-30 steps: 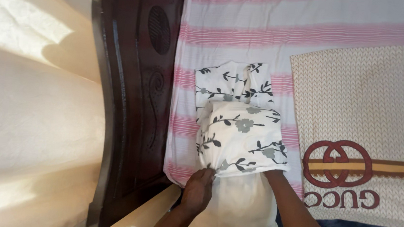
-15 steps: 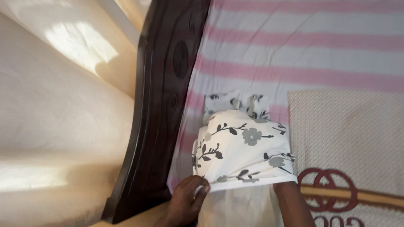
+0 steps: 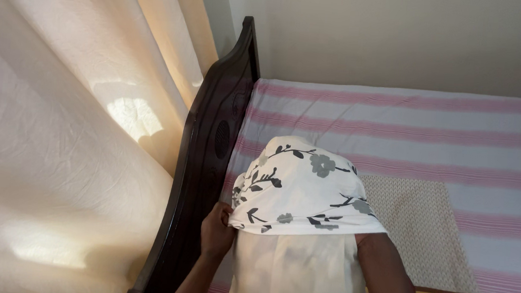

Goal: The person takes a pillow from a closet, carries it to a bed, and slides a floral-patterned pillowcase onto the pillow. They then smooth the pillowcase on the bed.

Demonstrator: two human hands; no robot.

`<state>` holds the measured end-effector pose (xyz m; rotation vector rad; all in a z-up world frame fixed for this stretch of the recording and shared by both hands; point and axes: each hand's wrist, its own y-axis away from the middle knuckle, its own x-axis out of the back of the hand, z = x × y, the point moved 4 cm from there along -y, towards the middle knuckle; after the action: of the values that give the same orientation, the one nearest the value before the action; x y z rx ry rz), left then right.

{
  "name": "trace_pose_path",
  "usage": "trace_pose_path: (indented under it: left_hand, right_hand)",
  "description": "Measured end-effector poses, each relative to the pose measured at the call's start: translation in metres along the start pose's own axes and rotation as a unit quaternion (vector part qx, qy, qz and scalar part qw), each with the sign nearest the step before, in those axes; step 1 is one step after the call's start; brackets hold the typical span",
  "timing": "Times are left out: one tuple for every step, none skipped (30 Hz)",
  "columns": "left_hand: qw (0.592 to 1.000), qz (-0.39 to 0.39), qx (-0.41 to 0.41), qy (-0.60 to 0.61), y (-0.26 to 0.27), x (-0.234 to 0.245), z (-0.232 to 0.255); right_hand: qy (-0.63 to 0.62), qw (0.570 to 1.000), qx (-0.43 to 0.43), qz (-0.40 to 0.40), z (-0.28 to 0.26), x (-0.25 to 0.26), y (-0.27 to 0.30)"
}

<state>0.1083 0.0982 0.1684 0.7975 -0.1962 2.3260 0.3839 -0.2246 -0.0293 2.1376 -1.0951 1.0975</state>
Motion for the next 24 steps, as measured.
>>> trace_pose_path:
  left_hand:
    - [1.0, 0.001, -0.002, 0.003, -0.003, -0.006, -0.01]
    - [0.998, 0.038, -0.019, 0.038, 0.0, -0.012, -0.022]
    - [0.994, 0.073, -0.036, 0.071, 0.005, -0.018, -0.035]
    - [0.994, 0.071, -0.039, 0.074, 0.009, -0.03, -0.049]
    - [0.997, 0.058, -0.032, 0.038, 0.016, -0.042, -0.064]
    - [0.999, 0.046, -0.026, 0.003, 0.021, -0.054, -0.077]
    - [0.999, 0.044, -0.029, 0.004, 0.025, -0.064, -0.085]
    - [0.982, -0.05, 0.135, 0.122, 0.032, -0.082, -0.1]
    - [0.917, -0.142, 0.292, 0.234, 0.04, -0.098, -0.109]
    - [0.917, -0.144, 0.289, 0.234, 0.041, -0.098, -0.108]
    - [0.897, -0.17, 0.313, 0.261, 0.051, -0.096, -0.107]
    - [0.876, -0.196, 0.336, 0.286, 0.058, -0.095, -0.103]
    - [0.876, -0.194, 0.335, 0.287, 0.057, -0.09, -0.096]
    - [0.88, -0.2, 0.315, 0.292, 0.056, -0.084, -0.086]
    - [0.885, -0.207, 0.294, 0.296, 0.054, -0.078, -0.075]
    - [0.886, -0.206, 0.292, 0.296, 0.05, -0.07, -0.064]
    - [0.866, -0.252, 0.303, 0.309, 0.044, -0.064, -0.053]
    - [0.843, -0.296, 0.313, 0.321, 0.039, -0.059, -0.042]
    - [0.845, -0.293, 0.312, 0.322, 0.03, -0.053, -0.034]
    - [0.844, -0.307, 0.275, 0.343, 0.02, -0.048, -0.024]
    - [0.842, -0.321, 0.239, 0.363, 0.013, -0.043, -0.018]
    - [0.843, -0.319, 0.238, 0.363, 0.01, -0.035, -0.019]
    - [0.819, -0.352, 0.208, 0.403, 0.009, -0.031, -0.015]
    - [0.791, -0.385, 0.176, 0.441, 0.01, -0.029, -0.01]
  right_hand:
    - [0.001, 1.0, 0.0, -0.002, -0.003, 0.003, 0.001]
    - [0.003, 1.0, 0.002, -0.002, -0.004, 0.008, 0.0]
    - [0.001, 1.0, -0.001, -0.002, -0.005, 0.01, 0.007]
    - [-0.001, 1.0, -0.005, -0.007, -0.004, 0.012, 0.012]
    - [-0.003, 1.0, -0.008, -0.008, -0.003, 0.013, 0.018]
    - [-0.002, 1.0, -0.011, -0.008, -0.002, 0.013, 0.022]
    - [-0.003, 1.0, -0.012, -0.008, -0.002, 0.015, 0.026]
    - [-0.007, 1.0, -0.013, -0.007, -0.002, 0.017, 0.029]
    - [-0.006, 1.0, -0.012, -0.007, -0.003, 0.018, 0.03]
    - [-0.009, 1.0, -0.011, -0.007, -0.004, 0.018, 0.033]
    - [-0.01, 1.0, -0.01, -0.01, -0.004, 0.017, 0.037]
    - [-0.011, 1.0, -0.01, -0.014, -0.004, 0.017, 0.042]
    - [-0.013, 1.0, -0.009, -0.016, -0.007, 0.014, 0.042]
    - [-0.012, 1.0, -0.009, -0.018, -0.009, 0.014, 0.043]
    - [-0.015, 1.0, -0.009, -0.017, -0.01, 0.014, 0.045]
    - [-0.015, 1.0, -0.009, -0.017, -0.011, 0.015, 0.047]
    - [-0.016, 1.0, -0.01, -0.017, -0.011, 0.014, 0.049]
    - [-0.019, 1.0, -0.01, -0.019, -0.012, 0.014, 0.051]
    - [-0.02, 1.0, -0.008, -0.018, -0.014, 0.014, 0.051]
    - [-0.021, 1.0, -0.008, -0.018, -0.016, 0.014, 0.051]
    - [-0.021, 1.0, -0.007, -0.019, -0.019, 0.014, 0.052]
    - [-0.022, 1.0, -0.007, -0.019, -0.02, 0.014, 0.053]
    - [-0.023, 1.0, -0.007, -0.02, -0.021, 0.014, 0.056]
    - [-0.023, 1.0, -0.007, -0.018, -0.022, 0.015, 0.058]
